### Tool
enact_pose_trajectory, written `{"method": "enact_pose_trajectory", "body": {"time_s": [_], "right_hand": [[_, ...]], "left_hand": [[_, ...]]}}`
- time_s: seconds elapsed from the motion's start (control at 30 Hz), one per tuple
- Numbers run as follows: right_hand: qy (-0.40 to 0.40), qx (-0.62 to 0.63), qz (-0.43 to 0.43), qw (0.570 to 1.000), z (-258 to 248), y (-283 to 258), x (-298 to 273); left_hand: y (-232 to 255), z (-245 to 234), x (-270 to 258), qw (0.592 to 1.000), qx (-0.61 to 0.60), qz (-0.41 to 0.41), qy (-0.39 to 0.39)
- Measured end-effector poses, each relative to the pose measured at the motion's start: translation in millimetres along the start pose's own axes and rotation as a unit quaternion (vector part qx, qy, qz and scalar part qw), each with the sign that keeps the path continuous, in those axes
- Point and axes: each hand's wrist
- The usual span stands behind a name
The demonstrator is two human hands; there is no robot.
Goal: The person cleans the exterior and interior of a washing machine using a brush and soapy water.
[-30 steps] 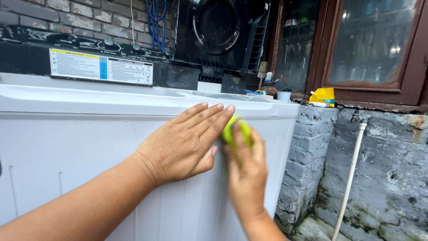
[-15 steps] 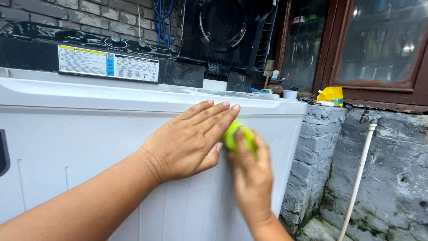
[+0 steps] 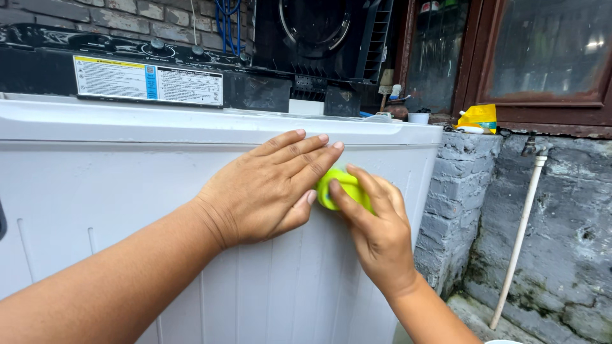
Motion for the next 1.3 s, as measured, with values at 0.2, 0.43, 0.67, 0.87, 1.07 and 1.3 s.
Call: {"method": "enact_pose_trajectory", "body": {"time_s": [0.2, 0.43, 0.67, 0.87, 1.07, 1.3], "right_hand": [[-0.105, 0.113, -0.108, 0.982, -7.7, -19.0, -55.8], [-0.007, 0.013, 0.163, 0.986, -23.1, 37.2, -68.9], [0.09, 0.019, 0.174, 0.98, 2.2, 42.7, -16.1], [0.184, 0.092, 0.395, 0.895, -12.1, 133.7, -8.9], [0.154, 0.045, 0.292, 0.943, -11.1, 130.2, -12.2], [0.163, 0.056, 0.384, 0.907, -13.2, 120.1, -42.5]], "left_hand": [[-1.2, 7.4, 1.4, 0.996, 0.059, 0.047, -0.046], [7.3, 7.2, 12.8, 0.975, 0.138, 0.099, -0.142], [10.5, 14.0, 12.6, 0.988, 0.088, 0.08, -0.096], [5.2, 24.9, 7.9, 0.996, 0.018, 0.083, -0.029], [5.5, 28.9, 6.9, 0.996, 0.012, 0.08, -0.024], [7.0, 25.8, 8.5, 0.996, 0.015, 0.077, -0.035]]}}
Point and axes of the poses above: each hand's wrist, its own x-axis towards the middle knuckle, its own z-axis out of the palm, y = z × x, and after that the axes turned 10 degrees about y, right-handed
